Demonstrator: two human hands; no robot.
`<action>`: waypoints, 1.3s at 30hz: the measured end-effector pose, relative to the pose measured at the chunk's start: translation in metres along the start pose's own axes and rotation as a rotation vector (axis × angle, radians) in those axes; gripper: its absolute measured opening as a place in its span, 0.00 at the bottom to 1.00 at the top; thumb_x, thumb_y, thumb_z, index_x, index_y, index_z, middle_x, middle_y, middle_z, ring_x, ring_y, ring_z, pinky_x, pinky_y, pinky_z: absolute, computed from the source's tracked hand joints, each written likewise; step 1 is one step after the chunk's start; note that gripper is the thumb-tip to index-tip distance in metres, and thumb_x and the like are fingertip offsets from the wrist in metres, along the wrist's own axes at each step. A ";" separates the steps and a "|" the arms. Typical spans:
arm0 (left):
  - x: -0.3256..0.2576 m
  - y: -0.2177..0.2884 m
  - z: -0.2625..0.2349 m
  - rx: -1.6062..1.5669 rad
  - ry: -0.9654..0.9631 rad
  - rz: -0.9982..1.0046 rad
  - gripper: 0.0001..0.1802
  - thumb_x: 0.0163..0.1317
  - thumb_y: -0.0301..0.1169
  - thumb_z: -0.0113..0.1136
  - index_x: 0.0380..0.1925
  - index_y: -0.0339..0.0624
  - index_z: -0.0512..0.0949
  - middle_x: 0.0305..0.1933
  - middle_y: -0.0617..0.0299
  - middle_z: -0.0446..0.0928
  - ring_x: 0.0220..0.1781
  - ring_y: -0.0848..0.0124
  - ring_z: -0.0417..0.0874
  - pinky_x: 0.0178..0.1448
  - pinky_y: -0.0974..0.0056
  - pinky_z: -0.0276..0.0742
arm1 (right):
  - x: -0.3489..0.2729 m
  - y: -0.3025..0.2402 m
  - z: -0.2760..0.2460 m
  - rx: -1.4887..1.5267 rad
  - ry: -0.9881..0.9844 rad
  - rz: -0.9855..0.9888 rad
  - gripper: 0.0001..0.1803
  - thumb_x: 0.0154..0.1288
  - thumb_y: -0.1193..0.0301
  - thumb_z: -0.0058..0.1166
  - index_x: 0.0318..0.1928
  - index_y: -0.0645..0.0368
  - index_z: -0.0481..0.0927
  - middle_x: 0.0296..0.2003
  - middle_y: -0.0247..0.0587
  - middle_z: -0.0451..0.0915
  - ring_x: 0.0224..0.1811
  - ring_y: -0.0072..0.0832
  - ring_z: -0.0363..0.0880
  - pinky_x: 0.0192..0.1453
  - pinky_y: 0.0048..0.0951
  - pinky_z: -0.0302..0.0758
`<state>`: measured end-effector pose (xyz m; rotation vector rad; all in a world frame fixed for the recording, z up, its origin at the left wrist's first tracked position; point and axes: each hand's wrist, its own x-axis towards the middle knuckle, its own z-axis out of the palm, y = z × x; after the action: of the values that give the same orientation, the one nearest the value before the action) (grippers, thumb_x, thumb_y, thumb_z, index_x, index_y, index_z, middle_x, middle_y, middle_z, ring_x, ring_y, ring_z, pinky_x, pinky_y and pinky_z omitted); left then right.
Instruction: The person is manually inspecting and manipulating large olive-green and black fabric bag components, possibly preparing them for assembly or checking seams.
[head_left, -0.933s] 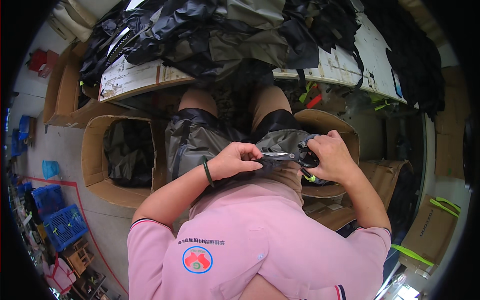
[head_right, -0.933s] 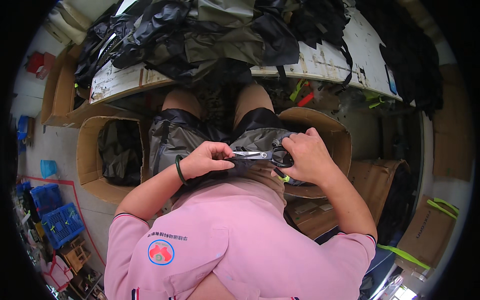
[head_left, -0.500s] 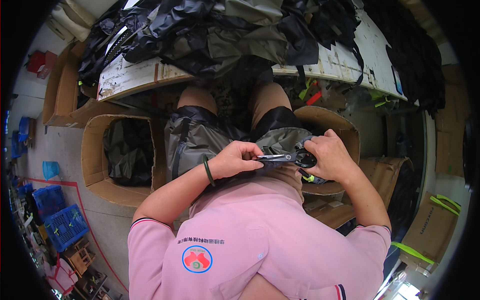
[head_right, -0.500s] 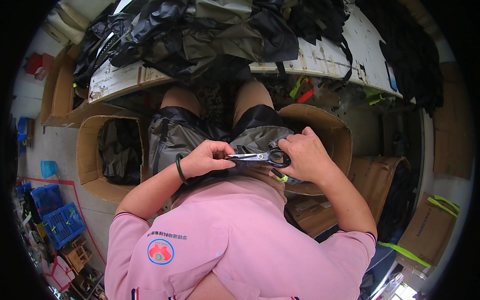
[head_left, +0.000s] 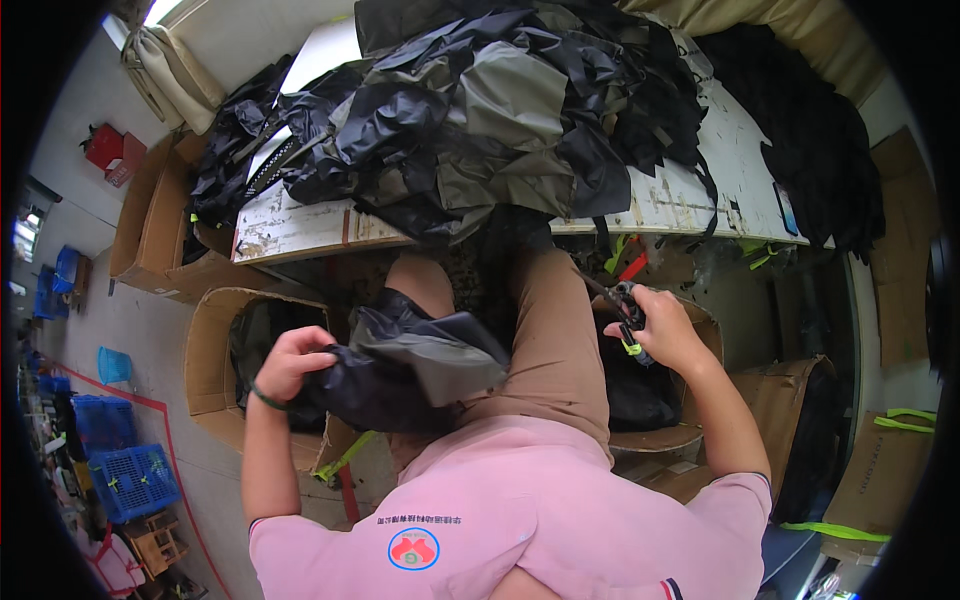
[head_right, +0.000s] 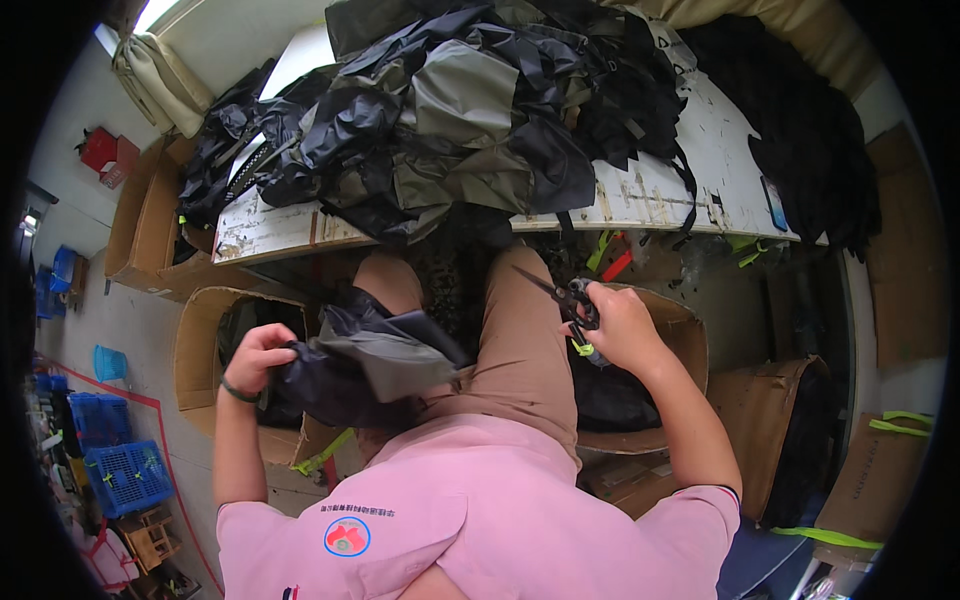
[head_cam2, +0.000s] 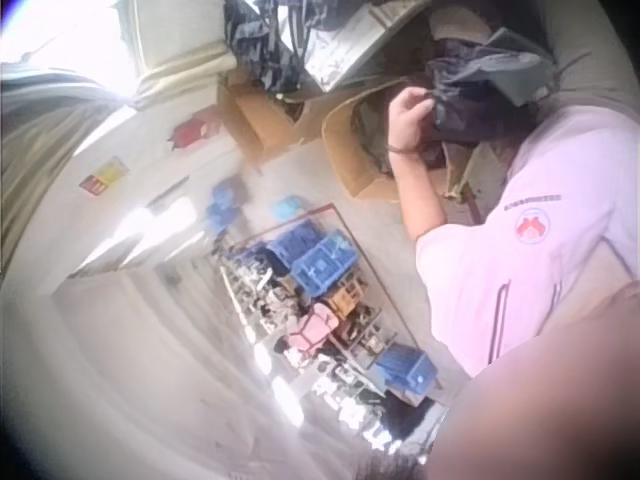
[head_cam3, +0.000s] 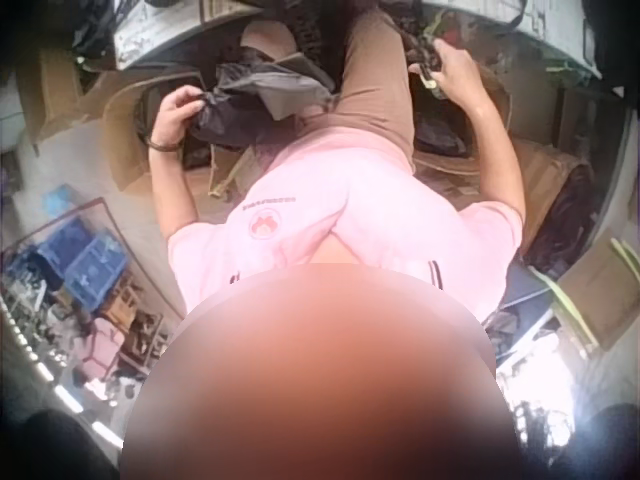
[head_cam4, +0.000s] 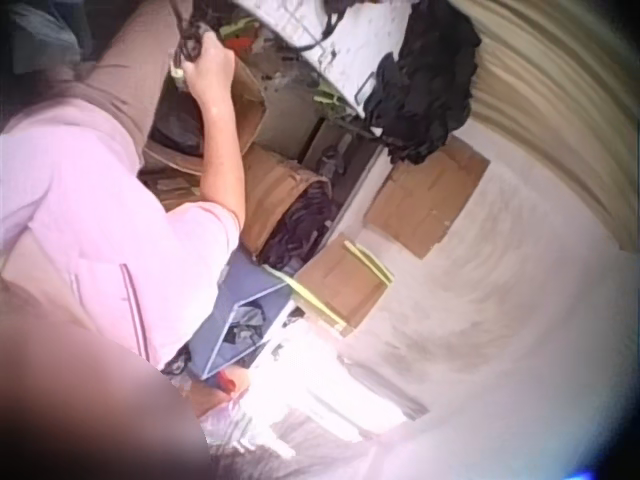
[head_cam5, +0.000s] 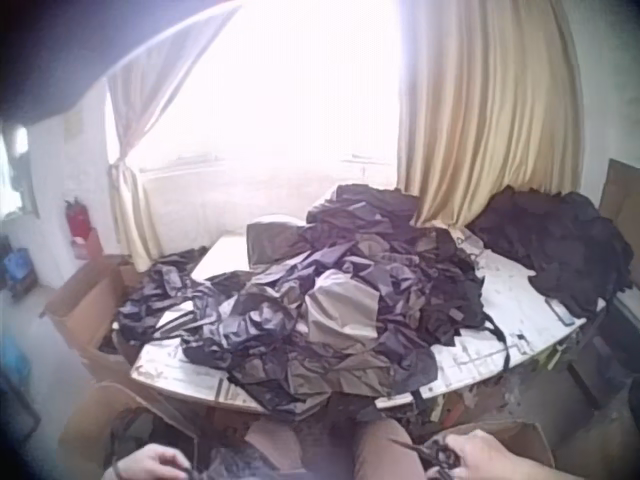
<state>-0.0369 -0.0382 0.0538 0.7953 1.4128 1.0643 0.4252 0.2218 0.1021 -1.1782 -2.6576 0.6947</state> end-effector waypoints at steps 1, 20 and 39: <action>-0.028 0.002 -0.044 0.024 0.135 -0.016 0.07 0.54 0.23 0.66 0.34 0.38 0.80 0.33 0.67 0.81 0.36 0.78 0.79 0.44 0.71 0.74 | 0.015 0.001 -0.002 0.030 0.014 0.047 0.25 0.50 0.62 0.75 0.33 0.62 0.70 0.26 0.47 0.78 0.31 0.49 0.78 0.35 0.42 0.72; 0.084 0.022 -0.083 0.827 0.452 0.277 0.25 0.56 0.37 0.71 0.51 0.39 0.78 0.47 0.54 0.78 0.47 0.64 0.79 0.56 0.61 0.77 | 0.313 -0.159 0.034 -0.429 0.383 -0.247 0.17 0.52 0.70 0.65 0.42 0.56 0.76 0.34 0.46 0.85 0.46 0.39 0.84 0.60 0.48 0.68; 0.148 0.109 0.049 0.666 0.448 1.106 0.31 0.47 0.24 0.67 0.54 0.42 0.72 0.65 0.49 0.70 0.70 0.50 0.68 0.76 0.45 0.53 | -0.026 -0.034 -0.096 0.923 0.333 -0.309 0.20 0.44 0.70 0.75 0.28 0.54 0.70 0.27 0.33 0.77 0.34 0.24 0.75 0.61 0.42 0.69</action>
<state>-0.0198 0.1449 0.1025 2.0682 1.7497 1.6729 0.4513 0.2167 0.2041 -0.5386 -1.7972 1.3046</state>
